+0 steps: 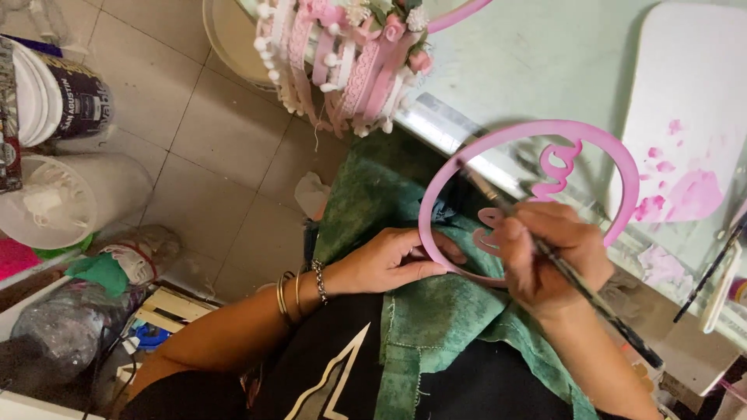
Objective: The person is painting a pink wooden name sign that says 'Alma' using a small paintbrush and pink paint on a workshop table.
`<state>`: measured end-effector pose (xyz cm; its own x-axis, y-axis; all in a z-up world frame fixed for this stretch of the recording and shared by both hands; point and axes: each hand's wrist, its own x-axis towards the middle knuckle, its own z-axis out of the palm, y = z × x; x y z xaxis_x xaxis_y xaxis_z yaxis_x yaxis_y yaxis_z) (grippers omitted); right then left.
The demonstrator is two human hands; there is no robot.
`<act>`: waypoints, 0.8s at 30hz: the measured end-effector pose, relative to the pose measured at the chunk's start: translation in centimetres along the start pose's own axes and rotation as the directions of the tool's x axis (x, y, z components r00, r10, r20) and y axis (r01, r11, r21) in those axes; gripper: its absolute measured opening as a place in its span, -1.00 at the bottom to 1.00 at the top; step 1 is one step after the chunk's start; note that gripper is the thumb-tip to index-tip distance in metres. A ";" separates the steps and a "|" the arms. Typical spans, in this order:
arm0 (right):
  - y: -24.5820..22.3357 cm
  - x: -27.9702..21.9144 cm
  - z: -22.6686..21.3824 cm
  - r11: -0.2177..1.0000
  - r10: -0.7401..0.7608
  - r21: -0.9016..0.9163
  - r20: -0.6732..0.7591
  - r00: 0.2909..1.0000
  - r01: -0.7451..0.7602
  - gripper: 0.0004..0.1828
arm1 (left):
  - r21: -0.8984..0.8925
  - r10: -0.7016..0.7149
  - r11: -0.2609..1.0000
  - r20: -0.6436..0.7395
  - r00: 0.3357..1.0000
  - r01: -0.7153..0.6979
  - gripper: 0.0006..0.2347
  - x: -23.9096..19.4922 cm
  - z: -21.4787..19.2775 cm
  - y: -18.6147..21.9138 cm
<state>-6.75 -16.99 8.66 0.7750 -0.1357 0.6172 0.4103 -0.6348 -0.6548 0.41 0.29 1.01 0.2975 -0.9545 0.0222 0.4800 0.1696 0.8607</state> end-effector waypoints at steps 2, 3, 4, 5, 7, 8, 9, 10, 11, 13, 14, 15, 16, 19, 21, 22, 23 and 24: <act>0.0 0.0 -0.1 0.999 0.012 -0.032 -0.021 1.000 -0.013 -0.82 | 0.241 -0.034 0.970 0.097 0.995 0.010 -0.79 0.0 -0.2 0.9; 0.3 -0.1 -0.2 0.999 0.011 -0.033 -0.021 1.000 -0.012 -0.82 | 0.241 -0.033 0.970 0.098 0.995 0.009 -0.79 0.0 -0.2 0.9; 0.5 -0.3 -0.4 0.994 0.007 -0.110 -0.098 0.995 -0.017 -0.82 | 0.234 -0.030 0.972 0.097 0.995 0.006 -0.79 0.0 -0.2 1.0; 0.7 -0.4 -0.6 0.982 -0.003 -0.185 -0.175 0.985 -0.030 -0.81 | 0.227 -0.026 0.974 0.095 0.995 0.004 -0.79 0.0 -0.2 1.0; 0.0 0.7 -0.1 0.978 0.007 -0.206 -0.189 0.982 -0.047 -0.84 | 0.230 -0.025 0.973 0.100 0.995 0.002 -0.80 0.0 -0.2 1.0; -0.4 1.3 0.1 0.972 0.018 -0.224 -0.202 0.979 -0.064 -0.82 | 0.234 -0.025 0.972 0.104 0.994 0.000 -0.80 0.0 -0.1 1.1; 0.0 0.6 -0.1 0.972 0.018 -0.224 -0.202 0.979 -0.065 -0.82 | 0.234 -0.025 0.972 0.104 0.994 0.000 -0.80 0.0 -0.2 1.1; 0.4 0.0 -0.3 0.977 0.005 -0.208 -0.193 0.981 -0.046 -0.85 | 0.233 -0.031 0.972 0.102 0.994 0.007 -0.80 0.0 -0.2 1.0; 0.8 -0.7 -0.5 0.981 -0.006 -0.192 -0.184 0.983 -0.029 -0.89 | 0.232 -0.039 0.973 0.101 0.994 0.014 -0.79 0.0 -0.1 1.0; 0.3 -0.5 -0.3 0.988 0.005 -0.153 -0.112 0.994 -0.023 -0.91 | 0.235 -0.058 0.971 0.100 0.993 0.033 -0.79 0.0 -0.1 1.0; 0.1 -0.3 -0.2 0.993 0.014 -0.113 -0.038 0.999 -0.018 -0.91 | 0.239 -0.076 0.970 0.099 0.992 0.050 -0.79 0.0 -0.1 1.1; -0.7 0.7 0.3 0.993 0.014 -0.113 -0.038 0.999 -0.018 -0.91 | 0.239 -0.076 0.970 0.099 0.992 0.051 -0.79 0.0 -0.1 1.0; -1.6 1.7 0.7 0.993 0.088 -0.075 -0.030 0.996 -0.090 -0.81 | 0.241 -0.066 0.970 0.101 0.993 0.040 -0.79 0.0 -0.1 0.9; -0.8 0.5 0.0 0.982 0.171 -0.066 -0.080 0.982 -0.176 -0.65 | 0.247 -0.044 0.969 0.100 0.994 0.018 -0.79 0.0 -0.1 0.8; -0.4 0.0 -0.3 0.977 0.180 -0.091 -0.142 0.973 -0.193 -0.60 | 0.249 -0.034 0.968 0.096 0.995 0.009 -0.79 0.0 -0.1 0.8; -0.9 0.7 -0.1 0.963 0.156 -0.192 -0.166 0.974 -0.187 -0.62 | 0.243 -0.031 0.970 0.096 0.995 0.006 -0.79 0.0 -0.1 0.8; -1.4 1.4 0.1 0.939 0.132 -0.291 -0.187 0.973 -0.183 -0.63 | 0.235 -0.029 0.972 0.096 0.995 0.005 -0.78 0.0 -0.1 0.9; -0.7 0.6 -0.1 0.939 0.132 -0.291 -0.186 0.974 -0.183 -0.63 | 0.235 -0.029 0.972 0.096 0.995 0.005 -0.78 0.0 0.0 0.9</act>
<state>-6.62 -16.74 9.54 0.7193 -0.3579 0.5954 0.1032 -0.7925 -0.6010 0.88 0.49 1.77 0.2032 -0.9780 0.0462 0.2744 0.1022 0.9562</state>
